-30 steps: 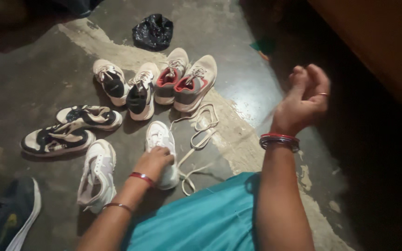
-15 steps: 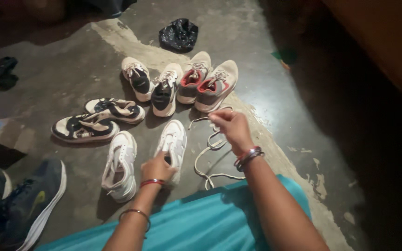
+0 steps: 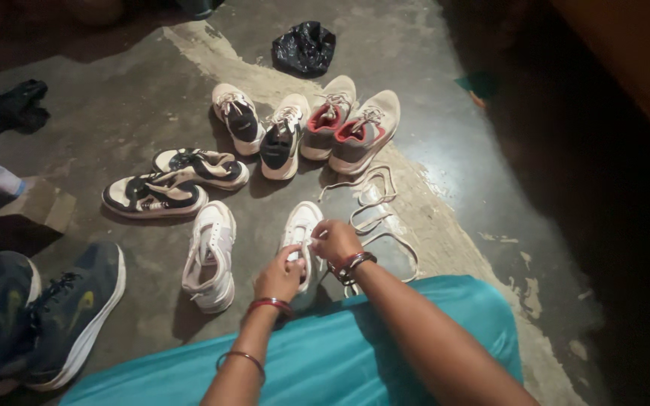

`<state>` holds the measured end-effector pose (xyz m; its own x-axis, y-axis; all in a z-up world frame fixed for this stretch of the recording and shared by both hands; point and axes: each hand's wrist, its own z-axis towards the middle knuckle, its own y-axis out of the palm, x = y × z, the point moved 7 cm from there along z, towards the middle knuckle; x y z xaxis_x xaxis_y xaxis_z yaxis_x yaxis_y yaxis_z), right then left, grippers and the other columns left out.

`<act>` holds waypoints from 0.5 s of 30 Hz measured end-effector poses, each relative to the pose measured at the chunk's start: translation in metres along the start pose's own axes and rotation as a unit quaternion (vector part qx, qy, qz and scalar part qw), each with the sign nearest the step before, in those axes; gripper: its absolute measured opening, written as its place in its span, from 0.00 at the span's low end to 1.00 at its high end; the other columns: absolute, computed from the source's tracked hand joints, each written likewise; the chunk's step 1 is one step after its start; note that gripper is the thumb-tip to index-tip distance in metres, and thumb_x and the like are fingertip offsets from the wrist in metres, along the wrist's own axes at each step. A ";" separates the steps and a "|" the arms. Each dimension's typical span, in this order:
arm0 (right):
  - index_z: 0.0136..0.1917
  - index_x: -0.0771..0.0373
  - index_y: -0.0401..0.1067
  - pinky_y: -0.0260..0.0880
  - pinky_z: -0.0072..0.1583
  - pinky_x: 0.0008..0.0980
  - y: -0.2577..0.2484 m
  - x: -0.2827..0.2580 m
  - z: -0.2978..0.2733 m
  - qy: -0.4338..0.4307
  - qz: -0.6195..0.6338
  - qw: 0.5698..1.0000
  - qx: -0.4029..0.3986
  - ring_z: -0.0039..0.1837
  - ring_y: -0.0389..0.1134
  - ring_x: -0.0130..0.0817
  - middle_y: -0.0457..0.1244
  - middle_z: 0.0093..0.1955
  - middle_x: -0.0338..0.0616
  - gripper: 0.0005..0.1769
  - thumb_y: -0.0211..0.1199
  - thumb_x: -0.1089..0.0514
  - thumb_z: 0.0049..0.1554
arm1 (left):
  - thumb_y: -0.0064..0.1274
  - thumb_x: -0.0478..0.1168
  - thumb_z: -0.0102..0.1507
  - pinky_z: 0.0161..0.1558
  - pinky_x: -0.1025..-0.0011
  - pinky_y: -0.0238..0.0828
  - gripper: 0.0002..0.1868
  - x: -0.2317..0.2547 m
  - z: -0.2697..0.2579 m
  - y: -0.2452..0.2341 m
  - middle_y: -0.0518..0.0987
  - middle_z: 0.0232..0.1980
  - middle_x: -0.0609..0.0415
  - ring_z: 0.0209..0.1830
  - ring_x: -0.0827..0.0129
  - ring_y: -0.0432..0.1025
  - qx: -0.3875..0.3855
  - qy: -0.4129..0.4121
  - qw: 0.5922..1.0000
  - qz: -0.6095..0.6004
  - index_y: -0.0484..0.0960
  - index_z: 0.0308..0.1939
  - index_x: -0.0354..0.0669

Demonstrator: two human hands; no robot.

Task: The person sits on the floor and laces two pairs of sneakers. They first thread and tie the laces on a dark blue pair, then move to a white pair and repeat the lacing process.

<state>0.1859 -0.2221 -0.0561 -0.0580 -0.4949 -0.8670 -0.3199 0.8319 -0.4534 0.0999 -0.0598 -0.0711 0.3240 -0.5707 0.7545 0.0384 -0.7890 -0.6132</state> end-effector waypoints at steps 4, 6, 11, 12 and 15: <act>0.43 0.61 0.83 0.74 0.44 0.29 0.010 0.015 0.003 0.055 -0.040 0.998 -0.018 0.38 0.74 0.30 0.72 0.37 0.45 0.07 0.73 0.59 0.49 | 0.57 0.50 0.59 0.49 0.58 0.70 0.17 -0.002 -0.008 0.001 0.86 0.41 0.55 0.45 0.56 0.79 0.105 0.021 0.993 0.042 0.86 0.52 0.67; 0.41 0.61 0.82 0.74 0.43 0.30 0.012 0.023 0.002 0.080 -0.028 0.996 -0.028 0.37 0.73 0.30 0.72 0.36 0.46 0.06 0.73 0.59 0.49 | 0.57 0.50 0.58 0.51 0.58 0.68 0.14 0.000 -0.010 0.004 0.87 0.39 0.55 0.43 0.59 0.80 0.119 0.027 0.991 0.050 0.86 0.48 0.65; 0.40 0.63 0.82 0.74 0.42 0.30 0.011 0.027 -0.003 0.086 0.002 0.996 -0.029 0.36 0.73 0.29 0.72 0.34 0.44 0.06 0.73 0.61 0.47 | 0.57 0.51 0.58 0.53 0.58 0.65 0.12 0.005 -0.016 0.003 0.86 0.40 0.55 0.43 0.60 0.80 0.140 0.027 0.989 0.041 0.87 0.45 0.64; 0.40 0.63 0.82 0.74 0.42 0.29 0.011 0.026 -0.004 0.085 -0.006 0.996 -0.029 0.36 0.73 0.29 0.72 0.34 0.44 0.06 0.73 0.61 0.47 | 0.57 0.50 0.58 0.53 0.58 0.65 0.12 0.006 -0.017 0.002 0.87 0.40 0.54 0.43 0.60 0.79 0.141 0.030 0.989 0.040 0.87 0.45 0.63; 0.39 0.63 0.82 0.74 0.42 0.29 0.010 0.019 -0.007 0.078 -0.019 0.997 -0.021 0.37 0.73 0.29 0.72 0.34 0.44 0.06 0.74 0.61 0.47 | 0.57 0.50 0.59 0.55 0.57 0.63 0.12 0.009 -0.017 0.001 0.86 0.40 0.54 0.42 0.59 0.80 0.135 0.037 0.989 0.039 0.87 0.46 0.63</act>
<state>0.1755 -0.2253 -0.0757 -0.1910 -0.5613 -0.8053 -0.3637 0.8025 -0.4730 0.0863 -0.0693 -0.0610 0.2661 -0.6504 0.7115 0.2696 -0.6584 -0.7027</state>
